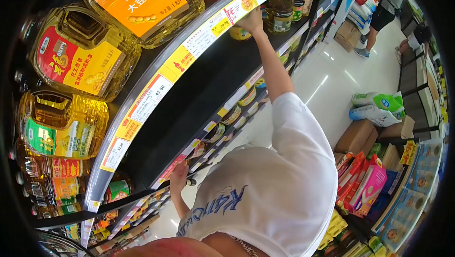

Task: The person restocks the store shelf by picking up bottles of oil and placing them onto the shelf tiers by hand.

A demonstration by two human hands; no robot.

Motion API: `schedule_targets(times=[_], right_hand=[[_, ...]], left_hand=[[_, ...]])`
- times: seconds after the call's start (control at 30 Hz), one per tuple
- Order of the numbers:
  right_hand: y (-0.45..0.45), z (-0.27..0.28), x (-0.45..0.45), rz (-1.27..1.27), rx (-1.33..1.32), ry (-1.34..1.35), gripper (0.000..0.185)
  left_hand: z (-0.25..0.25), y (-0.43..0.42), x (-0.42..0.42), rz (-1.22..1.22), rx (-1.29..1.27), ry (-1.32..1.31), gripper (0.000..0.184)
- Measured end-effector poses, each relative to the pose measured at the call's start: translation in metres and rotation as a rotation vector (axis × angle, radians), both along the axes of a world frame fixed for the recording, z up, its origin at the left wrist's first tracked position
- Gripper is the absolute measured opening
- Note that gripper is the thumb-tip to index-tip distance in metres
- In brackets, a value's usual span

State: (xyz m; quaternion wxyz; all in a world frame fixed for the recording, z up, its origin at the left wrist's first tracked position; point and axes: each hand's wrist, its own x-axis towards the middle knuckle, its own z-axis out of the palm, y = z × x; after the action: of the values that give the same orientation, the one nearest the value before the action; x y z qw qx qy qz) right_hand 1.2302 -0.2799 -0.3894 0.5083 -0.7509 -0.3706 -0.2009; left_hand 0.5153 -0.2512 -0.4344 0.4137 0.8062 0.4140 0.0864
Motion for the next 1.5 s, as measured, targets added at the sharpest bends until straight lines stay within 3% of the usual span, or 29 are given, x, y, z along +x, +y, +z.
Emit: schedule_targets(times=[0.07,0.13,0.23,0.3,0.4,0.47,0.5,0.57,0.7,0.73,0.9,1.0,1.07,1.13,1.23,1.5], right_hand=[[-0.011,0.013,-0.043,0.175,0.023,0.145,0.094],[-0.008,-0.002,-0.076,0.410,0.123,0.480,0.106],[-0.031,0.052,-0.174,0.447,0.111,0.485,0.115],[-0.033,0.057,-0.209,0.509,0.016,0.456,0.122],[-0.031,0.051,-0.230,0.839,-0.037,0.596,0.121],[-0.025,0.034,-0.245,1.028,-0.009,0.742,0.112],[-0.022,0.031,-0.255,1.014,-0.017,0.718,0.110],[-0.015,0.028,-0.274,0.988,-0.031,0.666,0.106],[-0.024,0.027,-0.320,0.995,0.152,0.493,0.104],[-0.026,0.020,-0.325,0.906,-0.019,0.377,0.106],[-0.033,0.013,-0.392,1.236,0.274,0.470,0.096],[-0.044,0.026,-0.447,1.288,0.236,1.191,0.091],[-0.054,0.033,-0.488,1.386,0.079,0.942,0.097],[-0.067,0.035,-0.528,1.465,-0.012,0.515,0.102],[-0.064,0.047,-0.607,1.562,-0.055,0.749,0.104],[-0.031,0.074,-0.817,1.919,-0.254,0.882,0.096]], left_hand=[[0.023,0.001,0.041,-0.072,-0.006,-0.008,0.032],[0.063,-0.001,0.088,-0.099,-0.104,-0.057,0.031],[0.072,0.009,0.160,-0.083,-0.198,-0.412,0.032],[0.101,0.008,0.214,-0.146,-0.144,-0.590,0.053],[0.092,0.038,0.264,-0.102,-0.070,-0.665,0.094],[0.109,0.043,0.278,-0.136,-0.046,-0.671,0.096],[0.111,0.049,0.280,-0.208,-0.021,-0.646,0.097],[0.118,0.046,0.278,-0.122,0.042,-0.673,0.100],[0.114,0.019,0.233,-0.087,0.252,-0.681,0.110],[0.112,0.009,0.219,-0.104,0.390,-0.677,0.112],[0.158,-0.036,0.134,-0.117,0.638,-0.552,0.108],[0.177,-0.057,0.080,-0.089,0.767,-0.559,0.107],[0.171,-0.066,0.043,-0.008,0.676,-0.704,0.112],[0.154,-0.077,0.008,0.176,0.525,-0.846,0.117],[0.145,-0.093,-0.052,0.440,0.225,-1.067,0.118],[0.102,-0.120,-0.235,0.970,0.322,-1.142,0.104]])
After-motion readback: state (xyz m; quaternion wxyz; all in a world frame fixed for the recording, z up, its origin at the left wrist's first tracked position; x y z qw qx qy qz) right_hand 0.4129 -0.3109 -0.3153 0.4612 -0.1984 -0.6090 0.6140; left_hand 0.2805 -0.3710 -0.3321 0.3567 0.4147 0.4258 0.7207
